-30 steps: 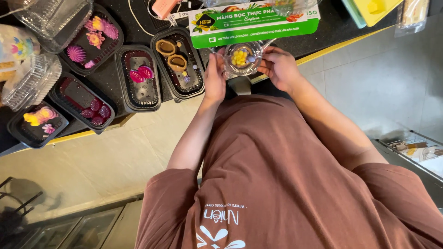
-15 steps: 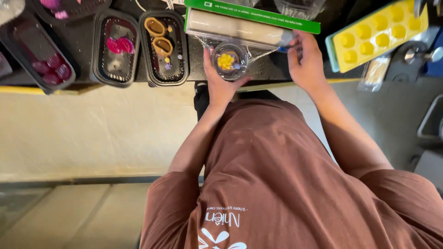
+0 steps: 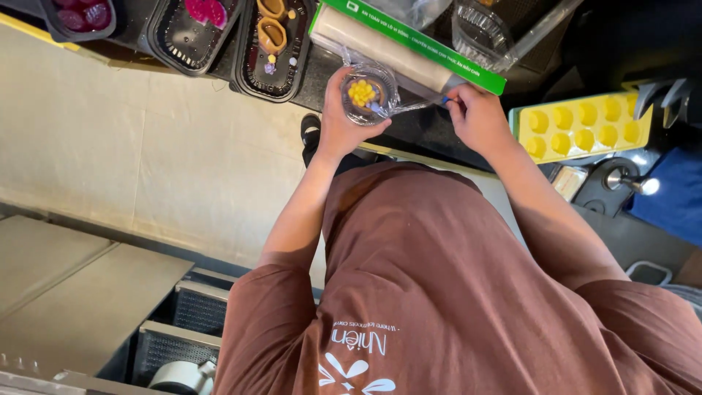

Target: The person wraps individual desserts in plastic wrap and places them into a refrigerated display case.

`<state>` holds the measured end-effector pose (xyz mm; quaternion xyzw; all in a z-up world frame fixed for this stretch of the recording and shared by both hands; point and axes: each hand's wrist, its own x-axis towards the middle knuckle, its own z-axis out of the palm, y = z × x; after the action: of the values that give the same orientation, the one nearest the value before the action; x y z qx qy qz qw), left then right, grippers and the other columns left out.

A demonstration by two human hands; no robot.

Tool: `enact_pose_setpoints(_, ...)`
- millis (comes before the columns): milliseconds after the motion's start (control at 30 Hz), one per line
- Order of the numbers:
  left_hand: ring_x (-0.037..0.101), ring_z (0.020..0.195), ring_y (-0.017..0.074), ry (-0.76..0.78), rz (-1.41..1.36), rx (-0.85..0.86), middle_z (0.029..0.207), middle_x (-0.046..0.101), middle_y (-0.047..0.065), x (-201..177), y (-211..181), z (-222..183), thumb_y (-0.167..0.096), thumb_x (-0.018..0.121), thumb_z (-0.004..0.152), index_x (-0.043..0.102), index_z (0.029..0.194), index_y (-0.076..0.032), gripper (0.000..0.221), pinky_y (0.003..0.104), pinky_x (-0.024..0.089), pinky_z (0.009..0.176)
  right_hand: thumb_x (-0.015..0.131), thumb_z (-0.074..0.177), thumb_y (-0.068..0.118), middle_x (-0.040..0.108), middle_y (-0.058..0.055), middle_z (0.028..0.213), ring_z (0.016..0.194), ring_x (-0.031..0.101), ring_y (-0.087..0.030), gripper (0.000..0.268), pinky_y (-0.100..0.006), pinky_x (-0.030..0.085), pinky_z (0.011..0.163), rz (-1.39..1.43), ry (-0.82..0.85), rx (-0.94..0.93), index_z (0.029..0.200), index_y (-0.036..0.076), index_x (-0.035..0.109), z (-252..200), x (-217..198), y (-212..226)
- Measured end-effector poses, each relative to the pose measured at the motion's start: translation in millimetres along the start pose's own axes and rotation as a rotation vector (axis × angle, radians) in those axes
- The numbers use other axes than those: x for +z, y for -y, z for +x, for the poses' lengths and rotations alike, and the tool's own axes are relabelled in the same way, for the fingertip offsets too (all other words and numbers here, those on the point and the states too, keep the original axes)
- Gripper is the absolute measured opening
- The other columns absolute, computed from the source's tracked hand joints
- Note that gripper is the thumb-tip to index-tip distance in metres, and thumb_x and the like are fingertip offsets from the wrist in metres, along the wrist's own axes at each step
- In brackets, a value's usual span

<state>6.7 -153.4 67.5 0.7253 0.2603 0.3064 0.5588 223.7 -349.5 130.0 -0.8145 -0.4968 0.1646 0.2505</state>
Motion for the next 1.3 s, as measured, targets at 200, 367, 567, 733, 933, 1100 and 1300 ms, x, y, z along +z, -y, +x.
enact_pose_setpoints(200,0.056,0.133,0.0297,0.019,-0.053,-0.015,0.142,0.05,0.015,-5.7,-3.3,-2.4,-0.02,0.102,0.062,0.04,0.147,-0.003,0.107,0.039,0.047,0.115,0.074,0.095,0.005,0.07,-0.017,0.092,0.079,0.068,-0.034,0.008,-0.041,0.055,0.072,-0.009,-0.008,0.06,0.1,0.001,0.069,4.1,-0.3,3.8)
enact_pose_setpoints(367,0.055,0.133,0.0311,-0.008,-0.001,-0.051,0.141,0.051,0.015,-5.3,-0.1,-24.4,-0.022,0.102,0.06,0.041,0.145,-0.004,0.106,0.04,0.047,0.115,0.074,0.095,0.008,0.07,-0.015,0.089,0.075,0.067,-0.031,0.011,-0.04,0.054,0.071,-0.006,0.056,0.07,0.103,0.002,0.071,4.0,-6.1,2.0)
enact_pose_setpoints(567,0.053,0.137,0.0337,-0.031,-0.008,-0.105,0.146,0.049,0.018,-0.3,5.7,-30.9,-0.026,0.1,0.061,0.039,0.147,-0.002,0.109,0.04,0.045,0.117,0.074,0.095,0.01,0.069,-0.014,0.085,0.073,0.066,-0.028,0.012,-0.039,0.053,0.069,0.004,0.139,0.167,0.102,0.001,0.069,16.5,0.9,11.4)
enact_pose_setpoints(733,0.048,0.141,0.0384,-0.035,0.013,-0.06,0.151,0.044,0.024,2.5,13.5,-28.6,-0.027,0.1,0.058,0.037,0.146,-0.001,0.111,0.042,0.041,0.119,0.072,0.096,0.01,0.07,-0.014,0.087,0.075,0.067,-0.028,0.011,-0.039,0.052,0.069,0.024,0.177,0.089,0.103,0.002,0.069,49.0,29.9,16.9)
enact_pose_setpoints(933,0.046,0.143,0.0417,-0.054,0.023,-0.054,0.153,0.042,0.026,3.8,10.9,-31.0,-0.027,0.1,0.058,0.035,0.145,-0.002,0.112,0.044,0.04,0.12,0.071,0.097,0.012,0.071,-0.011,0.088,0.077,0.069,-0.022,0.011,-0.035,0.054,0.071,0.165,0.261,0.024,0.101,0.003,0.068,103.4,70.3,39.5)
enact_pose_setpoints(1100,0.05,0.14,0.0379,-0.029,-0.027,-0.166,0.147,0.05,0.021,-0.8,8.0,-30.8,-0.026,0.099,0.059,0.037,0.147,-0.003,0.11,0.043,0.042,0.119,0.072,0.095,0.014,0.071,-0.009,0.087,0.077,0.069,-0.017,0.013,-0.033,0.055,0.071,0.224,0.346,0.02,0.1,0.002,0.067,147.6,113.1,44.5)
enact_pose_setpoints(1300,0.049,0.14,0.0378,-0.017,-0.046,-0.118,0.146,0.049,0.02,0.1,10.5,-32.2,-0.026,0.099,0.061,0.035,0.148,-0.002,0.11,0.043,0.041,0.119,0.073,0.097,0.016,0.072,-0.008,0.087,0.078,0.068,-0.016,0.015,-0.032,0.055,0.071,0.269,0.369,0.001,0.1,0.002,0.068,183.4,151.5,64.0)
